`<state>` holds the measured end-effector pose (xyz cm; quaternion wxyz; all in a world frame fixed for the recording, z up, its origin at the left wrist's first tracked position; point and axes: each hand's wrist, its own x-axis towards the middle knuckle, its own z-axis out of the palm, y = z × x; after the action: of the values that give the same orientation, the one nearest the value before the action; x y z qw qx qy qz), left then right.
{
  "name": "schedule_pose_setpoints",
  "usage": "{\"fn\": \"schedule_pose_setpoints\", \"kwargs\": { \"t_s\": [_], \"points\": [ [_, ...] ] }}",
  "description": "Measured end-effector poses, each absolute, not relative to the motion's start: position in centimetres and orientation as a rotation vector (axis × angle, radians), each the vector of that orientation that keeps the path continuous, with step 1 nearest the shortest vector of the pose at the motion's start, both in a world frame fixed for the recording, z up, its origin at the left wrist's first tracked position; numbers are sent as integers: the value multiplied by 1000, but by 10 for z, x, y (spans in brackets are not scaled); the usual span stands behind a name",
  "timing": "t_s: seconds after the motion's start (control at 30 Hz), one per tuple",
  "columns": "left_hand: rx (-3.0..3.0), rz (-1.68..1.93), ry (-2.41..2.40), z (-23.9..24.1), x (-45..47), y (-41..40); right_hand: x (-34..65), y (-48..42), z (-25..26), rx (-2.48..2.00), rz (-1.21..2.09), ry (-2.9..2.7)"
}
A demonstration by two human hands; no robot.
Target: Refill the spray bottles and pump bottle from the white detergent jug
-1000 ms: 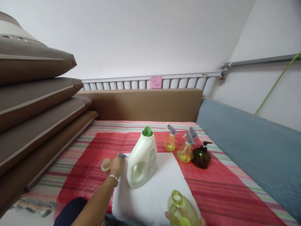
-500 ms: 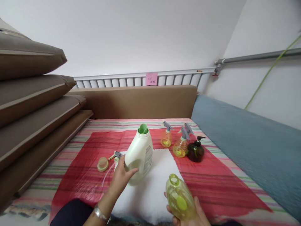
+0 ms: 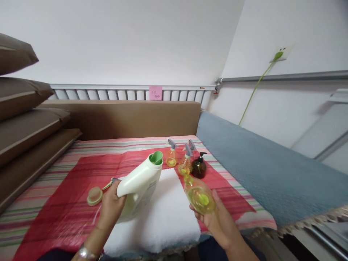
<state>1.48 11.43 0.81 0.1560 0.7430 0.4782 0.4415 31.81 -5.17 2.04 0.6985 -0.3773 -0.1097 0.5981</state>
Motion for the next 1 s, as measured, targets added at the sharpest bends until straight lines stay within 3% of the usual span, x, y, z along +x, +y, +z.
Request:
{"fn": "schedule_pose_setpoints", "kwargs": {
  "t_s": [0.43, 1.0],
  "points": [
    [2299, 1004, 1534, 10, 23, 122, 361, 1, 125, -1063, 1130, -666],
    [2428, 615, 1603, 39, 54, 124, 386, 32, 139, -1294, 956, -929]
  ]
}}
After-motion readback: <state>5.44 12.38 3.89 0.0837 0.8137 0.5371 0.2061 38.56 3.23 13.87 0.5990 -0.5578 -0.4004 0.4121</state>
